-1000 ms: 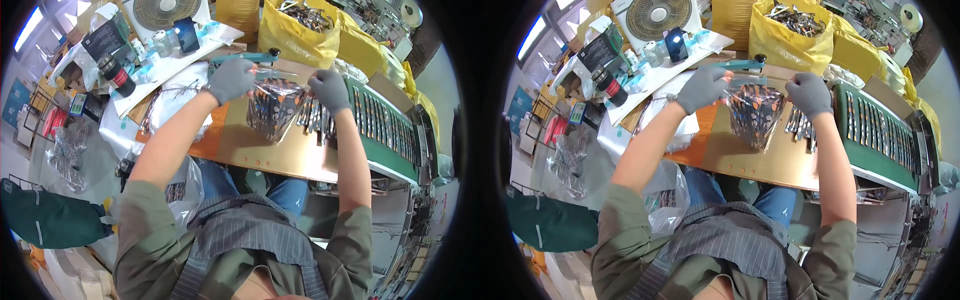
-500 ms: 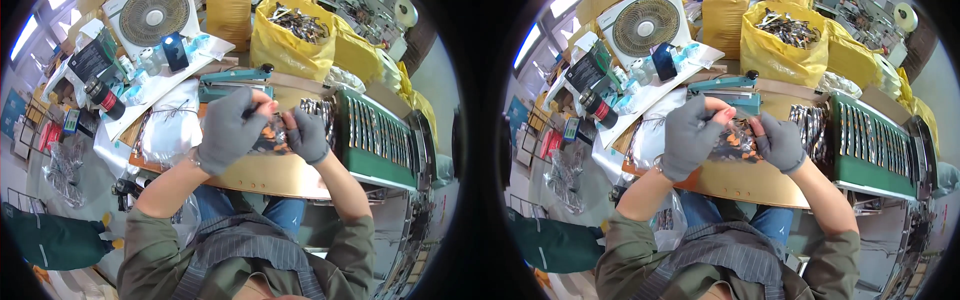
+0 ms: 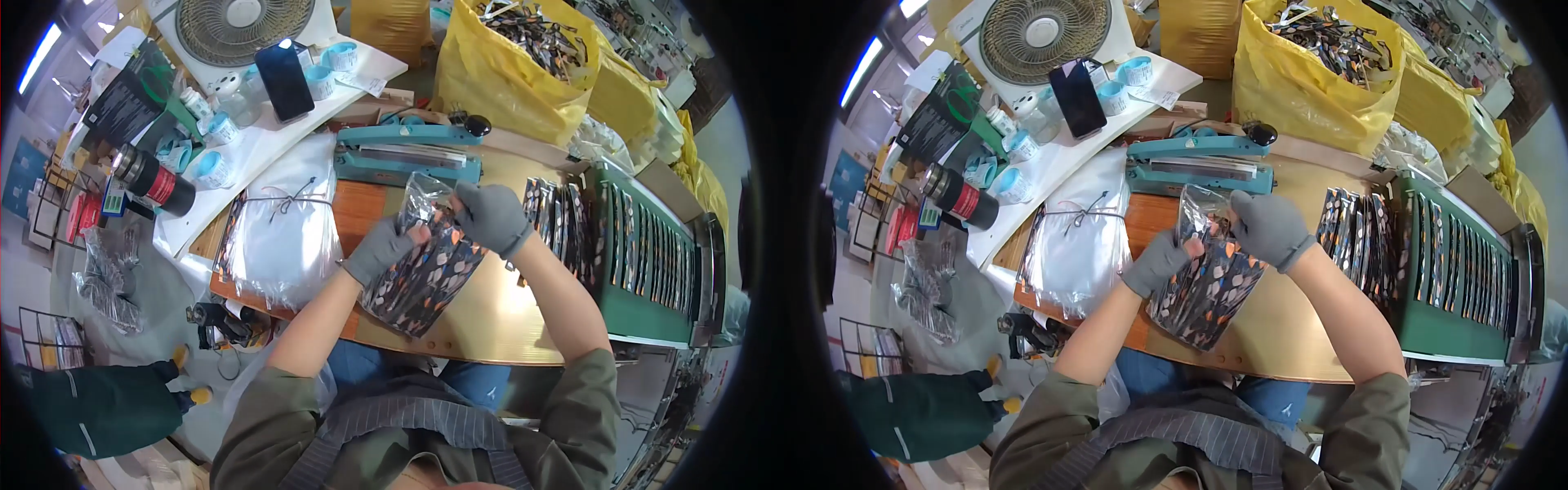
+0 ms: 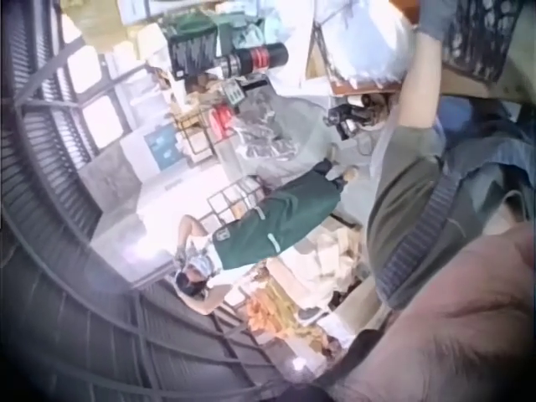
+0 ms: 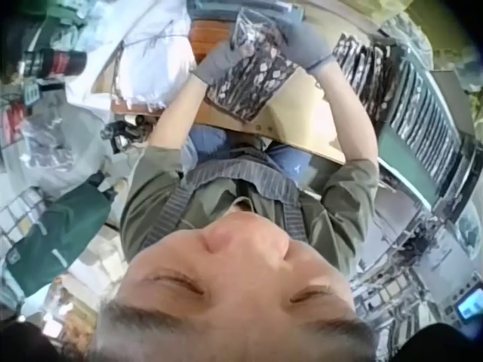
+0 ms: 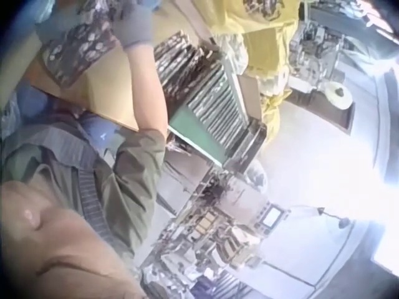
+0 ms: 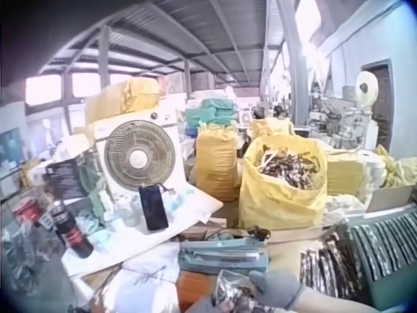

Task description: Packing and heat-sealing bundles of small industrial components into plastic bags.

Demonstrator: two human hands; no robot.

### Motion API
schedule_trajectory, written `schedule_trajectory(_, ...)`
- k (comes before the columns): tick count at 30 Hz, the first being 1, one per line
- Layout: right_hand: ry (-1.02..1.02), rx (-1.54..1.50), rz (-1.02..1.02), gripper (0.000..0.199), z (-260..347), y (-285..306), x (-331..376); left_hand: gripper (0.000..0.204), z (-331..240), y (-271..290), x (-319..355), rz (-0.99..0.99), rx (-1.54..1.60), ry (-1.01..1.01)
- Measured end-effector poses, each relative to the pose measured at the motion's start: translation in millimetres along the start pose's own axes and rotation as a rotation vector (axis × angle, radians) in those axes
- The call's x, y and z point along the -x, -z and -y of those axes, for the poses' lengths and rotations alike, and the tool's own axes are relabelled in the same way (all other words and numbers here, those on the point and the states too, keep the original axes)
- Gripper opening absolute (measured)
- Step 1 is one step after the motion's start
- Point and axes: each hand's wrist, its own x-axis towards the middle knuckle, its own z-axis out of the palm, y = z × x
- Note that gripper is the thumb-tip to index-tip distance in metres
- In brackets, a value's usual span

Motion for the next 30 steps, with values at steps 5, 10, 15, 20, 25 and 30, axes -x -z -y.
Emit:
schedule_trajectory(5, -0.297, 0.034, -0.433, 0.025, -39, 8, -21, 0.037, -1, 4, -12, 0.078, 0.016, -0.009)
schedule_trajectory(10, -0.407, -0.371, 0.047, 0.045, -4, 3, -27, 0.037, 14, 13, -13, 0.031, -0.042, -0.011)
schedule_trajectory(15, -0.314, -0.247, -0.495, 0.030, -58, -26, -38, 0.041, 27, 8, -17, 0.118, -0.090, 0.132)
schedule_trajectory(20, -0.643, -0.290, -0.412, 0.035, -82, 9, -78, 0.047, 15, 8, -30, 0.007, -0.091, 0.281)
schedule_trajectory(25, -0.285, 0.092, -0.391, 0.025, -18, 24, -132, 0.061, 17, 41, -91, -0.159, -0.050, 0.244)
schedule_trajectory(30, -0.516, 0.367, -0.230, 0.025, -65, -8, -108, 0.080, -17, 42, -97, -0.145, -0.228, 0.379)
